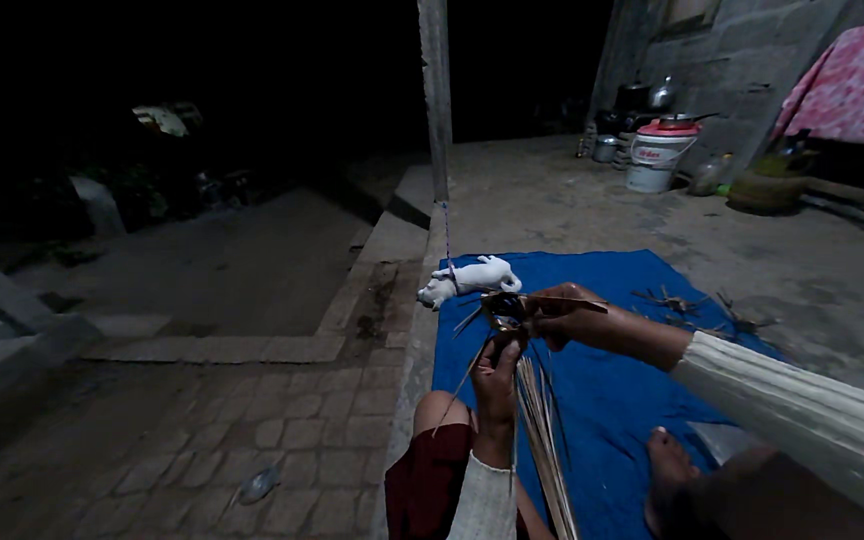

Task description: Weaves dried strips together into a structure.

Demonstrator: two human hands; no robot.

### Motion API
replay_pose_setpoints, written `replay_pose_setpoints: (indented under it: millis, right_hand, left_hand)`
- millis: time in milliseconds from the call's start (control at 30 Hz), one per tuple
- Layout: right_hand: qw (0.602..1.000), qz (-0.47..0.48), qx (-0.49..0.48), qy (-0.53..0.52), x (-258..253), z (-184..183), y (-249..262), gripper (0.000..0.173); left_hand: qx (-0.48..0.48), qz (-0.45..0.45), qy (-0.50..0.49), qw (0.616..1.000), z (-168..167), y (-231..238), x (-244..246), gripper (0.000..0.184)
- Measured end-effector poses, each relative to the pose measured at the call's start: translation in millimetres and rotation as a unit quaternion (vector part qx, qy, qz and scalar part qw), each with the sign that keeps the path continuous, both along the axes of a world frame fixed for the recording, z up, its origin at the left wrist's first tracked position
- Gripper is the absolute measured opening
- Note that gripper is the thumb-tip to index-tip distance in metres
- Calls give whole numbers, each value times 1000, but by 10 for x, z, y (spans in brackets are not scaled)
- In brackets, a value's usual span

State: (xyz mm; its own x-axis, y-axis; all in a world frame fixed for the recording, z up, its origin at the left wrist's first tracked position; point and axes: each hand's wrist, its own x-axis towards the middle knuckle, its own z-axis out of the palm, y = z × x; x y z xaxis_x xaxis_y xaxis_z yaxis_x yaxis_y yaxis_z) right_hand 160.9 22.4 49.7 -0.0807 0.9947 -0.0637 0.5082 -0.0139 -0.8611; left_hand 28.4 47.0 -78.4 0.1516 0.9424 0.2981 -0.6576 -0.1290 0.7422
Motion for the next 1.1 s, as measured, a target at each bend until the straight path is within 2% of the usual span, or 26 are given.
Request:
replay_pose_setpoints:
  millis: [200, 400, 467, 567, 633, 700, 767, 833, 900, 967, 1100]
  right_hand:
    - [997, 41, -15, -58, -70, -50, -27, 38]
    - [999, 40, -2, -21, -112, -84, -5, 29]
    - [999, 37, -4, -17, -121, -91, 5, 32]
    - [1000, 23, 1, -16, -129, -124, 7, 55]
    - [999, 26, 3, -37, -153, -114, -15, 62]
    - [996, 62, 16, -69, -144, -112, -29, 55]
    - [990, 107, -12, -91, -114, -79, -27, 42]
    - [985, 131, -39, -108, -70, -47, -9, 27]
    - [985, 112, -20, -127, -29, -37, 2, 19]
    - [990, 77, 17, -118, 0, -45, 9, 25]
    - [999, 35, 13, -1, -27, -29, -13, 33]
  left_hand:
    - [2, 22, 16, 1000, 28, -7, 11, 16]
    - [32, 20, 5, 999, -8, 40, 8, 18]
    - [30, 28, 9, 999, 5, 43, -1, 17]
    - [17, 57, -15, 998, 15, 50, 0, 18]
    - [-15, 91, -62, 994, 59, 44, -3, 16]
    - [-47, 117, -112, 986, 102, 56, -9, 17]
    - [-56, 144, -127, 980, 97, 90, -14, 18]
    - [-65, 122, -131, 982, 92, 98, -34, 18]
    - [-50, 78, -128, 988, 58, 125, -57, 21]
    - [-29, 57, -102, 993, 54, 132, -79, 21]
    - [53, 90, -45, 994, 28, 138, -47, 18]
